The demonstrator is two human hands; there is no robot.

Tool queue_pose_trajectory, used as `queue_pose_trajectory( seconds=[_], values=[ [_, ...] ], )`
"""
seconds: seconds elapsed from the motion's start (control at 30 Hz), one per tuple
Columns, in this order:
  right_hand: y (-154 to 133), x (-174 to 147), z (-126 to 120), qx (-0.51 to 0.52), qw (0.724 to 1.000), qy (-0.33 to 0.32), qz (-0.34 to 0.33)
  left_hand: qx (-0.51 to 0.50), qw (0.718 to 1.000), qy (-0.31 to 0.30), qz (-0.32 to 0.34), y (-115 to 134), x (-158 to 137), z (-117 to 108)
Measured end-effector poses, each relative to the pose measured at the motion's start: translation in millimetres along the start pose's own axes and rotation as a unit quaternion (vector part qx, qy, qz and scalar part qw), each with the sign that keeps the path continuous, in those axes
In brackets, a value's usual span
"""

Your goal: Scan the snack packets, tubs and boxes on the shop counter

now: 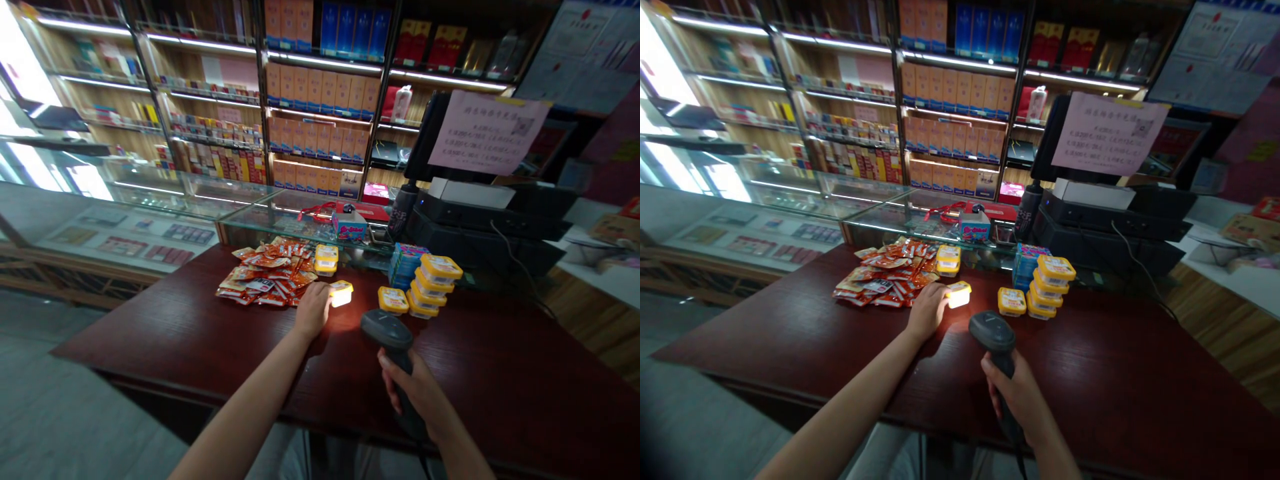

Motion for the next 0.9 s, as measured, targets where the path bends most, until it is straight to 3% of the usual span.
queue_pose_trajectory(
  seconds=[0.3, 0.5, 0.73, 0.9],
  values=[
    [10, 0, -10, 0.047, 0.999, -0.002, 0.008, 0.011, 1.000, -0.011, 0.005, 1, 0, -2],
    [24, 1, -32, 0.185, 0.983, -0.019, 0.003, -0.008, 0.999, -0.002, 0.033, 8, 0, -2],
    [40, 11, -52, 0.361, 0.928, -0.086, -0.013, -0.060, 0.993, -0.019, 0.103, 44, 16, 2],
    [41, 14, -56, 0.397, 0.915, -0.076, -0.016, -0.117, 0.986, -0.021, 0.117, 77, 44, 15]
  ],
)
Point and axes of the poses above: each hand's wrist, its own x-axis towards the middle knuckle, its own z-axis out of the palm, y = z × x, the point moved 9 cm from there along x, towards the middle knuckle, and after that the axes turned 2 degrees about -x, right-handed, at the moved point
